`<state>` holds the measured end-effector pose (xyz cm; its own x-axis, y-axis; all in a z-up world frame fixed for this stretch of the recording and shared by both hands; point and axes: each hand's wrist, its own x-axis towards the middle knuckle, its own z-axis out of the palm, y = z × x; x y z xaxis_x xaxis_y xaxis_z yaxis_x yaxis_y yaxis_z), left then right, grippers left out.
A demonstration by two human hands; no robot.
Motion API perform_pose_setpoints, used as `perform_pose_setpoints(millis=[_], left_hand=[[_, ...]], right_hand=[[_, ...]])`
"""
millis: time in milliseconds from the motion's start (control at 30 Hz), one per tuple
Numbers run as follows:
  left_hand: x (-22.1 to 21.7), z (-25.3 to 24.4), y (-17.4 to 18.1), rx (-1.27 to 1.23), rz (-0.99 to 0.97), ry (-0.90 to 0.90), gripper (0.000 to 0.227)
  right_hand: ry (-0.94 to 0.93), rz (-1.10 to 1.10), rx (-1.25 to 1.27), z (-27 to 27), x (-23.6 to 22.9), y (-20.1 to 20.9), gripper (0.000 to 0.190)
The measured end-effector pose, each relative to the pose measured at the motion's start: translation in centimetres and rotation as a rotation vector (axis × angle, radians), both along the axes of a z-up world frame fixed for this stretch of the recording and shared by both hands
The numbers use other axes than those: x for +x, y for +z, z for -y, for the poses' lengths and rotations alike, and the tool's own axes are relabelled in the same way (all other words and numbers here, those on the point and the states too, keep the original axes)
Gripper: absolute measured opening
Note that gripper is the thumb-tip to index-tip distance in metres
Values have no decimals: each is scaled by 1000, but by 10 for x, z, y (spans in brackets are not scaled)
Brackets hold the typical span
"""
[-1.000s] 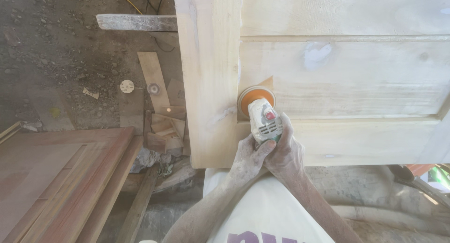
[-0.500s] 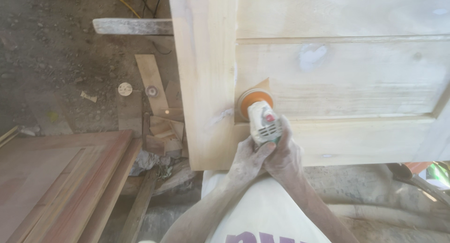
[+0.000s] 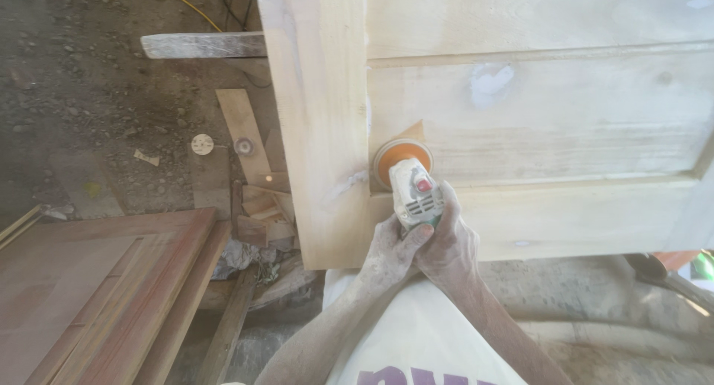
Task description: The person sands the surface and edges of a wooden panel using a power sander, moving the tool across different sections while using their other hand to steady the workpiece.
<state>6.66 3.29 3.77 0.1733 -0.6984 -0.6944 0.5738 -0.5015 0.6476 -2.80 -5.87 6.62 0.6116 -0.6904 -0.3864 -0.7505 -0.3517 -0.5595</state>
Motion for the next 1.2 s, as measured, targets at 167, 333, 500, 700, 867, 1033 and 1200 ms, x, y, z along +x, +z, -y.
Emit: perform_pose_setpoints(millis=[167, 333, 500, 700, 867, 1033, 1200], left_hand=[[0, 1, -2, -60, -76, 89, 86], [8, 5, -2, -2, 40, 13, 90], [20, 17, 4, 45, 160, -35, 85], [41, 34, 9, 81, 223, -70, 85], [54, 49, 10, 90, 222, -99, 84], [70, 65, 9, 93, 228, -104, 85], [86, 76, 12, 69, 236, -95, 83]], right_hand=[[-33, 8, 14, -1, 4, 1, 85], [-59, -2, 7, 3, 13, -3, 83], [-67, -36, 8, 10, 22, -4, 75], [-110, 0, 7, 24, 43, 0, 81], [-111, 2, -7, 38, 60, 10, 81], [-146, -46, 10, 55, 80, 15, 80], [-140, -13, 8, 65, 94, 16, 78]])
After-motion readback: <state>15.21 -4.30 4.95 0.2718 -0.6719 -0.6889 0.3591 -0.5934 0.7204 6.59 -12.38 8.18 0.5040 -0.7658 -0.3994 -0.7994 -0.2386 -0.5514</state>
